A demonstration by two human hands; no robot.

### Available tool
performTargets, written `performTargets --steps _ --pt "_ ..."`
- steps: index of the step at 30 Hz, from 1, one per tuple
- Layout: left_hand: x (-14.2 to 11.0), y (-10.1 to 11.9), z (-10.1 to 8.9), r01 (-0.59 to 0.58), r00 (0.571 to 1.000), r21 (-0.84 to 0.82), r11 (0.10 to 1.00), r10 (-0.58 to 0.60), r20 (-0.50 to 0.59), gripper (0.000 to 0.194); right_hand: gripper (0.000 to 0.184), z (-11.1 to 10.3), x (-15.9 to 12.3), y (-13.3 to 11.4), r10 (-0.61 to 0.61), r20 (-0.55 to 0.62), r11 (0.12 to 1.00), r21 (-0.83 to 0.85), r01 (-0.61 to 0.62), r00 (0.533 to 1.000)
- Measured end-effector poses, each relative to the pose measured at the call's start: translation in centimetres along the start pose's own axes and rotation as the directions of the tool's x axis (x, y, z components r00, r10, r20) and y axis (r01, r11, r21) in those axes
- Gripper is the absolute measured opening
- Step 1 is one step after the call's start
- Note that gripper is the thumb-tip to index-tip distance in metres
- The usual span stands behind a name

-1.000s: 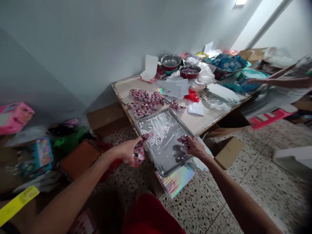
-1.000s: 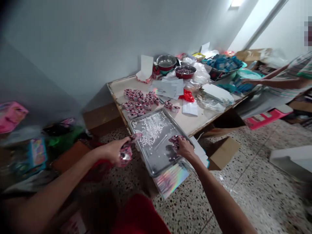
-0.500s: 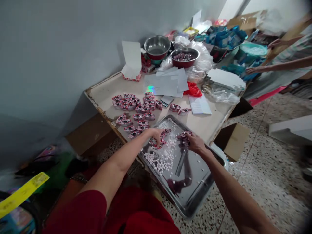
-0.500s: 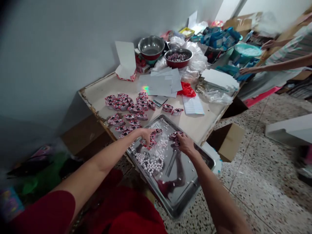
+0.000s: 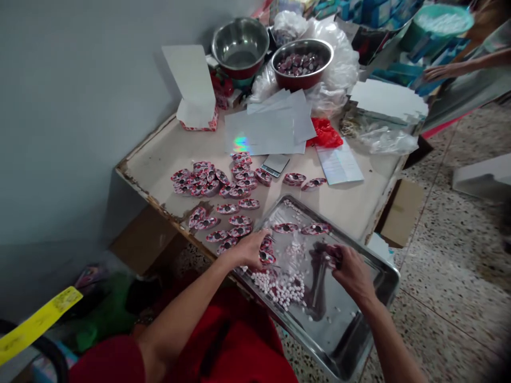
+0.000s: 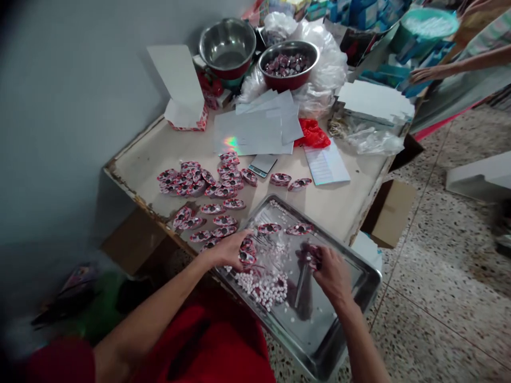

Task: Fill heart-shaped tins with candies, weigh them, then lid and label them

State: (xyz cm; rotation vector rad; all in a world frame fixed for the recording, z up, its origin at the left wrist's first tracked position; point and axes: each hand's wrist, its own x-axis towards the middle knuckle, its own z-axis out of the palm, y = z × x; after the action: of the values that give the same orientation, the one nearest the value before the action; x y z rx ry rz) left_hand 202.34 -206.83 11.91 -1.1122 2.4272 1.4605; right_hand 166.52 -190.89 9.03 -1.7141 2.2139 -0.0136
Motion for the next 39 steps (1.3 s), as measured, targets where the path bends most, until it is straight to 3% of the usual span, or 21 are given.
performTargets --steps 4,7,10,12,15,17,20,24,27,30,34,36,39 --pt "-1.7 0.1 0.4 -0.001 1.000 0.144 0.990 -0.003 0.025 0.063 0.060 1.6 -2.8 -0.4 0.313 0.012 0.942 -0.128 -0.309 0.950" --pt "-2.2 0.3 0.2 -0.022 0.996 0.219 0.975 0.002 0.089 0.057 0.074 2.7 -3.0 -0.8 0.389 0.000 0.906 -0.180 -0.382 0.921" --pt "-2.9 0.1 -0.7 -0.026 0.994 0.240 0.970 0.000 0.109 0.062 0.092 1.5 -2.6 -1.4 0.318 -0.051 0.935 -0.148 -0.322 0.947" --pt "-3.9 -0.3 -1.3 -0.005 0.997 0.206 0.978 -0.011 0.075 0.063 0.094 -0.1 -2.6 -2.7 0.302 -0.121 0.949 -0.050 -0.310 0.945" --pt "-6.3 -1.2 -2.0 0.006 1.000 0.160 0.987 -0.005 -0.005 0.056 0.064 -1.0 -3.8 -6.6 0.315 -0.167 0.940 0.188 -0.283 0.934" --pt "-8.6 -1.8 -2.2 0.005 0.998 0.136 0.991 0.005 -0.068 0.047 0.049 0.3 -5.1 -9.9 0.245 -0.118 0.933 0.299 -0.200 0.962" --pt "-12.6 -2.9 -2.4 0.042 0.980 0.108 0.993 -0.020 -0.199 0.041 0.055 4.2 -7.6 -13.8 0.028 -0.055 0.949 0.314 -0.009 0.998" --pt "-17.6 -4.6 -2.7 0.193 0.917 0.116 0.974 -0.137 -0.376 0.047 0.077 8.8 -10.2 -15.0 -0.110 0.001 0.970 0.220 0.107 0.994" --pt "-19.6 -5.3 -2.4 0.277 0.884 0.129 0.952 -0.200 -0.422 0.056 0.078 10.8 -9.9 -15.1 -0.243 0.053 0.958 0.172 0.231 0.969" --pt "-18.9 -5.0 -1.2 0.268 0.879 0.148 0.952 -0.178 -0.443 0.061 0.065 12.2 -7.3 -16.9 -0.431 0.060 0.893 0.168 0.416 0.900" --pt "-14.6 -3.7 0.6 0.139 0.888 0.204 0.969 -0.031 -0.459 0.061 0.055 13.9 -2.4 -19.9 -0.611 -0.039 0.779 0.152 0.609 0.791" --pt "-11.8 -2.8 0.8 0.039 0.904 0.238 0.971 0.067 -0.422 0.056 0.046 14.2 -0.2 -19.7 -0.589 -0.083 0.795 0.119 0.594 0.804" --pt "-7.2 -1.2 -0.7 -0.075 0.903 0.281 0.957 0.185 -0.388 0.056 0.033 13.5 1.1 -17.2 -0.413 -0.110 0.900 0.106 0.424 0.904"
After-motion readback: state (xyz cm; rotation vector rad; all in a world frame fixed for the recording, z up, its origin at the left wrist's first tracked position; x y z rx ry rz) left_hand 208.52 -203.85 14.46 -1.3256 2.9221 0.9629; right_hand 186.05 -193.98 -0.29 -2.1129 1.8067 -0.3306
